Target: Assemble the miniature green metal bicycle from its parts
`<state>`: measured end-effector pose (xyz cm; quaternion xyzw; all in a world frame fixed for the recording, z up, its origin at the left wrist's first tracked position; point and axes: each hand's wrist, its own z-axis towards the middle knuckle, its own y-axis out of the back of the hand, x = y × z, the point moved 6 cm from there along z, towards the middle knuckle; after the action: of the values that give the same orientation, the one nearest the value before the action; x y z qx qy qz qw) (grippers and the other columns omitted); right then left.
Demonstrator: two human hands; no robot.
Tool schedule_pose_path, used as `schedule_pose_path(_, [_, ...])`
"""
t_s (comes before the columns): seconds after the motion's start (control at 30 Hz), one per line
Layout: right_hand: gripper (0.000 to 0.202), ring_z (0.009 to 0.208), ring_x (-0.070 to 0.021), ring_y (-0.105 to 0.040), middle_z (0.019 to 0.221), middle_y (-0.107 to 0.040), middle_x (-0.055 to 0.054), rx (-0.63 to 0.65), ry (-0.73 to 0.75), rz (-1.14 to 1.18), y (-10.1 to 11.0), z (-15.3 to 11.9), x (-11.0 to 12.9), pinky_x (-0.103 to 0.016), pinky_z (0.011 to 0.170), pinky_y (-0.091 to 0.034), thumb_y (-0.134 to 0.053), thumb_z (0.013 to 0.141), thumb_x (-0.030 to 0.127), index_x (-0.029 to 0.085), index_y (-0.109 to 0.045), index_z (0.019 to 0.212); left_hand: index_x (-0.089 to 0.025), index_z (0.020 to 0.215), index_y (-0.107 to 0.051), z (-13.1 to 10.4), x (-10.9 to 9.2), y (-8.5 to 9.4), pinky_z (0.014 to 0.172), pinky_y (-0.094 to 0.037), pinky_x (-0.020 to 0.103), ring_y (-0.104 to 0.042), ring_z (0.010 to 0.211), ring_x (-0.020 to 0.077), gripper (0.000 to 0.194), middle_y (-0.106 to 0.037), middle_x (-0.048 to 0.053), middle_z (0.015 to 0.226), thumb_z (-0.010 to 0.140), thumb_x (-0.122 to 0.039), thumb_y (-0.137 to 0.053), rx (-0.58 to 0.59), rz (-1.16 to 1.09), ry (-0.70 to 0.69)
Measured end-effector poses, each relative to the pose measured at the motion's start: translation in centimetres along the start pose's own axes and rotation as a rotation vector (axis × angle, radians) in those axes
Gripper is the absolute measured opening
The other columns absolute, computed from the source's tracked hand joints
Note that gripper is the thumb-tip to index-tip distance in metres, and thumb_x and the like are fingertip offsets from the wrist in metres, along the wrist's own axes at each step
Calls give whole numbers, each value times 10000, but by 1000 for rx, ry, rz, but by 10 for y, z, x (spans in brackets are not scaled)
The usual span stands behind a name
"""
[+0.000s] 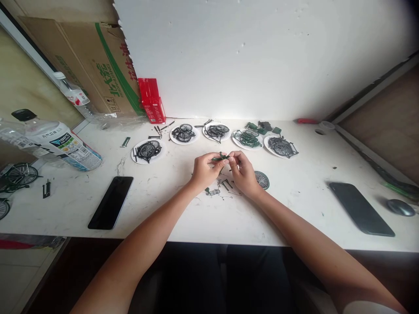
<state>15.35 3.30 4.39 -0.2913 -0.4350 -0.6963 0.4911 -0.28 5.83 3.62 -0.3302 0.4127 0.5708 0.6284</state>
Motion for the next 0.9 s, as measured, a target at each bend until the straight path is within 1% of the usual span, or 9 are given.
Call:
schedule_pose_path(0.2, [409, 788, -207, -505, 920, -606, -41, -24, -5, -27, 1, 0, -1, -378, 789, -463, -563, 1050, 665, 261, -623, 1057, -169, 1052, -844, 0, 0, -1, 865, -670, 341, -810, 996, 250, 332, -842, 118, 1088, 896, -462, -840, -5, -40, 29])
schedule_pose_path(0.33, [422, 771, -199, -499, 915, -627, -44, -35, -18, -28, 2, 0, -2, -369, 766, -463, -576, 1042, 670, 254, -647, 1028, -161, 1033, -853, -1, 2, -1, 808, -656, 318, -808, 998, 258, 356, -844, 120, 1069, 876, -481, -855, -7, -48, 64])
schedule_pose_path(0.47, [421, 748, -186, -476, 878, -614, -33, -38, -27, -27, 2, 0, 1, -360, 751, -456, -586, 1043, 656, 243, -666, 1019, -158, 1019, -854, -1, 4, -1, 797, -648, 307, -809, 984, 253, 362, -844, 121, 1071, 859, -481, -870, -18, -76, 98])
schedule_pose_path(0.63, [408, 732, -181, -458, 841, -598, -22, -39, -56, 4, 3, -1, -1, -349, 720, -449, -629, 1022, 645, 241, -681, 1044, -163, 995, -853, -1, 6, -1, 788, -652, 306, -808, 993, 256, 351, -843, 119, 1087, 851, -482, -874, -38, -82, 106])
schedule_pose_path(0.73, [410, 738, -181, -466, 831, -588, -19, -47, -55, 10, 3, -1, -3, -345, 718, -450, -640, 1014, 650, 241, -671, 1038, -167, 996, -852, -1, 3, 1, 783, -656, 309, -809, 989, 256, 347, -844, 114, 1086, 857, -484, -869, -41, -52, 89])
schedule_pose_path(0.9, [409, 744, -193, -465, 848, -576, -23, -39, -46, -6, 3, -1, -3, -355, 722, -442, -605, 1028, 663, 255, -633, 1026, -192, 992, -845, -1, -8, 1, 827, -661, 332, -812, 963, 244, 302, -848, 94, 1048, 897, -479, -838, -36, 52, -15])
